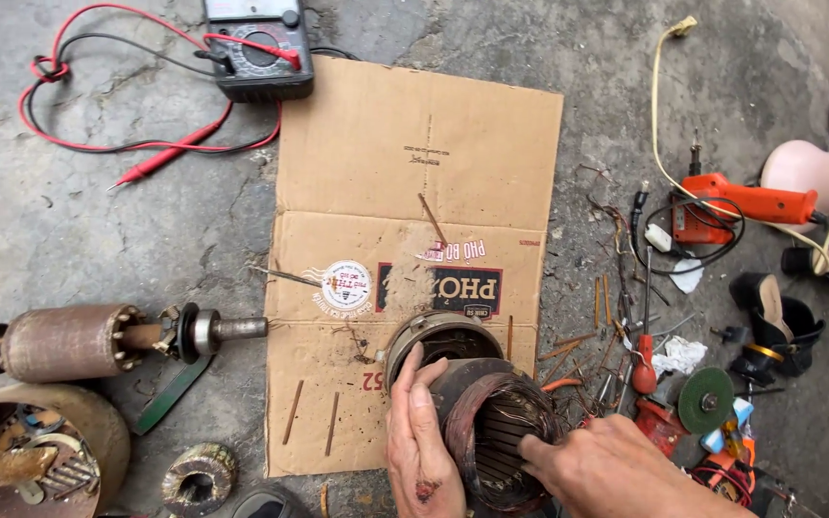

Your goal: Extracting old copper wire windings from the slots of a motor stator using pliers and hands.

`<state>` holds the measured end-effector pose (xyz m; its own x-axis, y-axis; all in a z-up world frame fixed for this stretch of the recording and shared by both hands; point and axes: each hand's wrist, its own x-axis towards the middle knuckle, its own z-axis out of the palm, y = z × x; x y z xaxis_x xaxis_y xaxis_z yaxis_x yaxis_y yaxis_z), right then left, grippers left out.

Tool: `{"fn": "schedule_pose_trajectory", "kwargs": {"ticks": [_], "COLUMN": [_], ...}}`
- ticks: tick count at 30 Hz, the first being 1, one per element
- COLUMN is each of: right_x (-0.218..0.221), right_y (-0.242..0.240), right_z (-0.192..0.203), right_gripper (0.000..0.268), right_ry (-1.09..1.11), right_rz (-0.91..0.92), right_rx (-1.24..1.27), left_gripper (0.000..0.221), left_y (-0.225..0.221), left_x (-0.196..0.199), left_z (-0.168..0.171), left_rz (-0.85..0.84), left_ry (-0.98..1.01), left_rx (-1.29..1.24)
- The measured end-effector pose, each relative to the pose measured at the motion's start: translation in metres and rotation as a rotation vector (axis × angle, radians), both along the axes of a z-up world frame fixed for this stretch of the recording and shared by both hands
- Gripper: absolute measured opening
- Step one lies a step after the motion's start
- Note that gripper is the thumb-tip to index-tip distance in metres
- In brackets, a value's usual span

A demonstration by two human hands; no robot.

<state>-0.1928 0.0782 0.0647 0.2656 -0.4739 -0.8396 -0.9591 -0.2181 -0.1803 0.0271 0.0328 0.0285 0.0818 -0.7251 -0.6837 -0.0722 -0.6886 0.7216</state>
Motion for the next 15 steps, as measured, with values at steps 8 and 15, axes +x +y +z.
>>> {"fn": "schedule_pose_trajectory", "kwargs": {"ticks": [8, 15], "right_x": [0.023, 0.026], "right_y": [-0.034, -0.001], "right_z": [0.029, 0.010], "right_gripper": [0.016, 0.009], "right_ry": [-0.122, -0.116], "right_rz": [-0.307, -0.804], "right_rx": [-0.020, -0.290], "left_gripper": [0.059, 0.058], "left_y": [0.001, 0.000], "left_x": [0.002, 0.004], "left_z": [-0.002, 0.000], "left_rz": [-0.004, -0.023], "left_ry": [0.023, 0.044], "left_rx": [-0.002, -0.018]}}
